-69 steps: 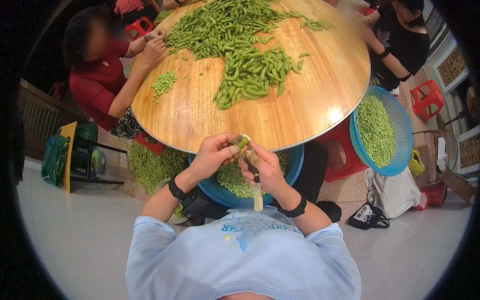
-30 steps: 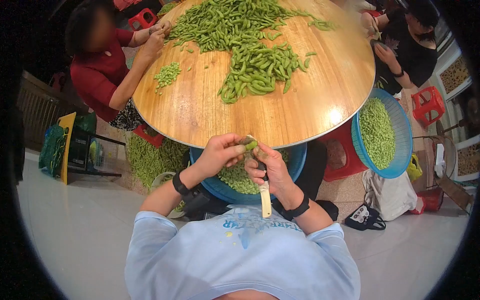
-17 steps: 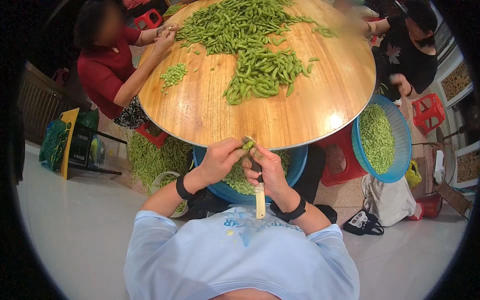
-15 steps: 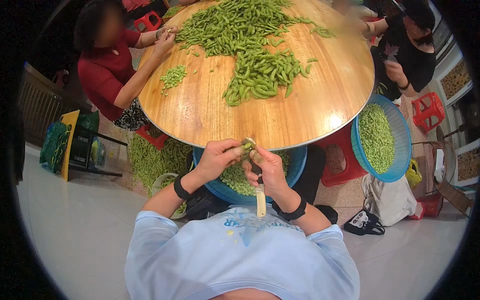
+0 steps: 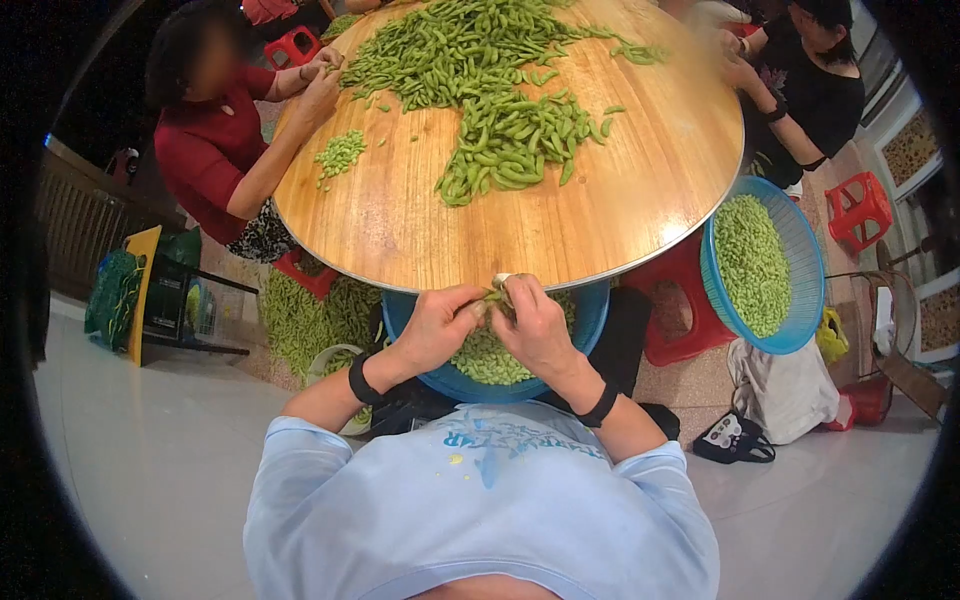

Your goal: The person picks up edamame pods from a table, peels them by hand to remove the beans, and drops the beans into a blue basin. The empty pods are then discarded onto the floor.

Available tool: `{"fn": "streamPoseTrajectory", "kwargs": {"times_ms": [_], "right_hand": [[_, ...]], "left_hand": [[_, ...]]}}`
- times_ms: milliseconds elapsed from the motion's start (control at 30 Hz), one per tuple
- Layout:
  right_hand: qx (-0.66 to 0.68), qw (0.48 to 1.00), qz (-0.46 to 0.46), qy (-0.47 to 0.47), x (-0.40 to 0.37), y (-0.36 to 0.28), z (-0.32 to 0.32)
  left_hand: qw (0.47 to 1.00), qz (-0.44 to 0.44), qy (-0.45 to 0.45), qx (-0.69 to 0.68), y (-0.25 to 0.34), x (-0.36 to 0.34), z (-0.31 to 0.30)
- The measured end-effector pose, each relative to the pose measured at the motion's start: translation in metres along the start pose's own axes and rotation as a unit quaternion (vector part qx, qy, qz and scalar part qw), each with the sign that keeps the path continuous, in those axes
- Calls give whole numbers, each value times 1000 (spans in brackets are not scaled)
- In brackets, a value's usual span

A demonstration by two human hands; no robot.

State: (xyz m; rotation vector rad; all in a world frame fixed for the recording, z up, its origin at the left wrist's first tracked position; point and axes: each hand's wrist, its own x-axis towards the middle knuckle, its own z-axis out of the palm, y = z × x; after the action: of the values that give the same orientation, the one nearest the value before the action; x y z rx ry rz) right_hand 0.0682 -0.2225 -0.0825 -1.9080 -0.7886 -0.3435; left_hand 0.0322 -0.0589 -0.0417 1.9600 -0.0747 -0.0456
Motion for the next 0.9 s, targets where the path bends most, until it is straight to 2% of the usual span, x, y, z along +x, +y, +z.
{"fn": "streamPoseTrajectory", "kwargs": {"times_ms": [67,200,233,267,333,400,467,500,533,567,600,633,667,700,733,800,833,900], "right_hand": [[-14,1000,0,-15,-3,1,3],[-18,1000,-16,-8,-7,5,8],[-12,999,11,-31,-11,7,6],[-6,998,36,-55,-13,9,3],[42,995,49,-71,-12,3,-4],[94,988,19,-121,-14,-2,-3],[99,988,-13,-114,-14,-1,2],[116,987,20,-113,-17,-2,5],[133,983,54,-111,-21,-2,8],[216,962,122,-116,-24,-1,12],[216,962,120,-114,-22,-3,10],[339,896,249,-140,-20,-5,5],[449,797,370,-160,-19,-5,1],[482,773,382,-153,-25,0,4],[480,775,382,-153,-27,2,4],[550,722,407,-104,-32,3,5],[550,721,408,-102,-35,4,6],[576,701,411,-91,-40,4,9]], "left_hand": [[997,-16,-43,67,-3,-2,-1],[997,-32,-38,62,-5,-18,-5],[988,36,-52,142,-6,-26,-14],[968,105,-62,220,-7,-34,-23],[893,39,-110,434,-6,-56,-57],[823,12,-135,552,-3,-62,-90],[813,72,-86,571,-7,-48,-104],[866,129,-52,479,-16,-31,-106],[895,139,-31,422,-17,-12,-104],[920,150,-12,363,-17,9,-99],[921,170,15,349,-20,32,-93],[922,191,43,333,-25,53,-86],[919,197,69,335,-30,73,-79],[915,202,95,336,-37,90,-73],[915,204,96,334,-46,103,-70],[887,199,116,401,-55,118,-65],[887,199,114,401,-55,119,-63],[928,98,79,351,-52,120,-62]]}}
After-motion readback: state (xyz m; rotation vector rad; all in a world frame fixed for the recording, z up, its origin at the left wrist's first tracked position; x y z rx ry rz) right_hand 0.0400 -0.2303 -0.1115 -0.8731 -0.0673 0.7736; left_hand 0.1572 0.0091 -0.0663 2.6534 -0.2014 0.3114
